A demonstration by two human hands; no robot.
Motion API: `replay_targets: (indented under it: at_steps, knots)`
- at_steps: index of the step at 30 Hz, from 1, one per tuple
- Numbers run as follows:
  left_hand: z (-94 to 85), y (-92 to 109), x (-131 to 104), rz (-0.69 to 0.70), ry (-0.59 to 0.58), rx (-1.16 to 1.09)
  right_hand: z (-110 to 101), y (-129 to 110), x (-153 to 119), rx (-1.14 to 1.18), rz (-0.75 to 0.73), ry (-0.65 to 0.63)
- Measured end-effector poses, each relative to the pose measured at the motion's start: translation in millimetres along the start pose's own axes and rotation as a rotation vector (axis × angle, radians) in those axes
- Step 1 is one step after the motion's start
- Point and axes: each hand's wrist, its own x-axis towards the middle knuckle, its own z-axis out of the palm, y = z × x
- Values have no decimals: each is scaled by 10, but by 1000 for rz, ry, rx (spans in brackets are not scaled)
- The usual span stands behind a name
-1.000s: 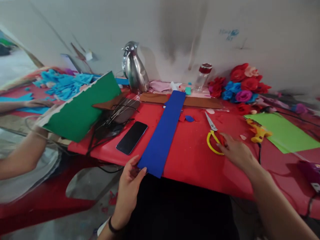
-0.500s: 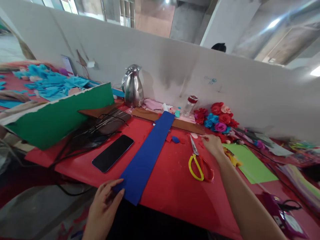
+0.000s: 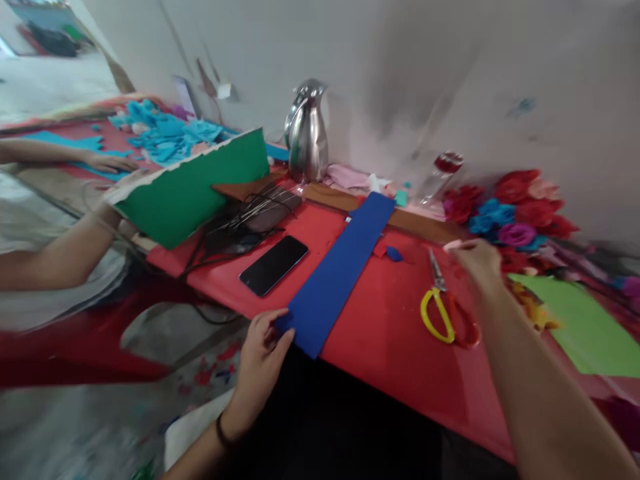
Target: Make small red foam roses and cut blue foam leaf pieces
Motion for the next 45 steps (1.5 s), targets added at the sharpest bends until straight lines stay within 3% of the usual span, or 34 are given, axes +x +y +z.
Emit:
replay_targets:
  at_steps: [2, 3, 5, 7, 10, 14, 18, 24, 27, 33, 45]
  knots:
    - [15, -36, -49, -67, 24, -126, -70, -160, -206, 101, 169, 112]
    - [22, -61, -73, -98, 38, -192, -89, -289, -340, 178, 189, 122]
    - [34, -111, -116, -136, 71, -318, -87, -631, -668, 583, 147, 102]
    - [37, -146, -154, -164, 80, -416, -30, -1031, -1035, 806, 124, -103]
    - [25, -165, -197, -209, 81, -506, 157, -1556, -1517, 871, 120, -354]
    - [-11, -138, -219, -353, 33, -635, 473, -1913, -1857, 971, 132, -581]
    - [-28, -95, -187, -507, -26, -725, 694, -2038, -1965, 1048, 196, -704]
    - [-4, -48, -108, -572, -79, -771, 769, -2194, -2004, 1025, 229, -616]
    - [-6, -36, -90, -567, -97, -766, 759, -2233, -2013, 923, 182, -601]
    - [-27, -59, -87, -566, -110, -764, 801, -2205, -2057, 752, 20, -442]
    - [12, -65, -44, -573, -68, -705, 784, -2274, -2108, 615, -107, -380]
